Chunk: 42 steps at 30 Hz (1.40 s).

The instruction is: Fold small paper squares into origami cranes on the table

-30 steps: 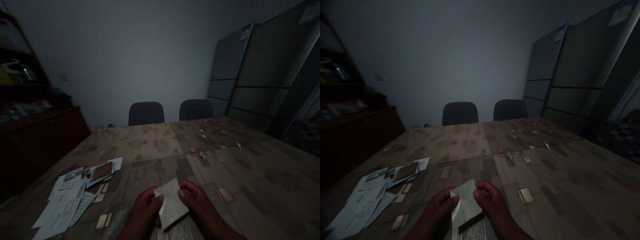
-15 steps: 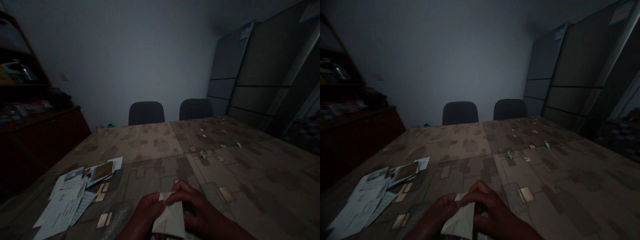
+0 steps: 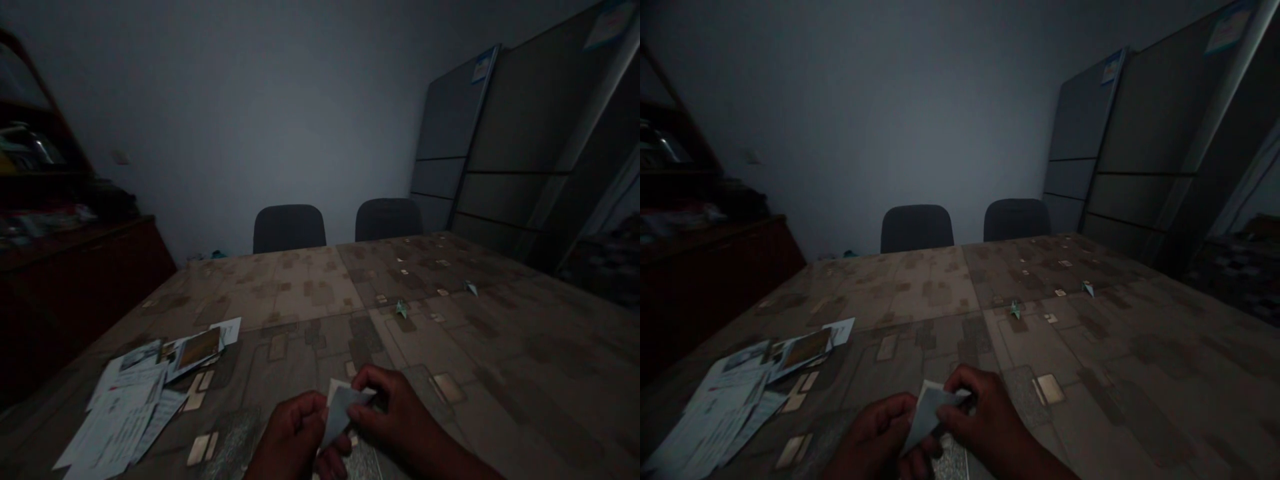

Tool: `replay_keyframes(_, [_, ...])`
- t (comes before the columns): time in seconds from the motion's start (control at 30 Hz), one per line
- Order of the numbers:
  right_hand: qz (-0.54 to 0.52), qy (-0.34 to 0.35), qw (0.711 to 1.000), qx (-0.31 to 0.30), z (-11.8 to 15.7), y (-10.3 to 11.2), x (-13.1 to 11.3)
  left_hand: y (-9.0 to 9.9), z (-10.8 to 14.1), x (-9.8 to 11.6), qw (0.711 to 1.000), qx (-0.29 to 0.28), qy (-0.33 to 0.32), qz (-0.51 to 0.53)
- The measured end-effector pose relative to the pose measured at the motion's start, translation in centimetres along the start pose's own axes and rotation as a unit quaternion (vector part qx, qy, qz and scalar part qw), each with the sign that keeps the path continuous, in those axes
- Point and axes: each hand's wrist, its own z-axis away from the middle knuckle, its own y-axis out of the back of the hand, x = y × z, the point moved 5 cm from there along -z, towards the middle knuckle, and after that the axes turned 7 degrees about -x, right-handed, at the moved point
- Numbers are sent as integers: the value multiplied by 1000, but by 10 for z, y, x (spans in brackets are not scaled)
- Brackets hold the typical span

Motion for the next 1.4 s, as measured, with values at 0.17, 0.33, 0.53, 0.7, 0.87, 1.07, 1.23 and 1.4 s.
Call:
replay_keyframes(0.17, [-41,31,999,-6,-2,1,-5,0,1,3,1000,22,1,17])
replay_keyframes(0.33, [-119,50,992,-3,-1,2,-5,11,0,7,993,97,-49,50])
replay_keyframes(0.53, [-192,-40,978,68,-4,4,9,19,-3,6,989,131,-49,47])
replay_keyframes(0.7, [-250,-66,966,20,-2,-1,4,20,-1,13,988,127,-87,-9])
replay_keyframes(0.87, [-230,-64,971,-4,3,-10,-3,20,0,10,989,126,-76,-1])
replay_keyframes(1.07, [-261,-80,962,7,0,-8,-7,21,-2,11,989,138,-58,-2])
replay_keyframes(1.23, [-212,-128,968,36,3,-7,-3,20,3,22,985,142,-1,-100])
replay_keyframes(1.4, [-175,-125,976,23,6,-9,-5,11,5,27,993,105,0,-53])
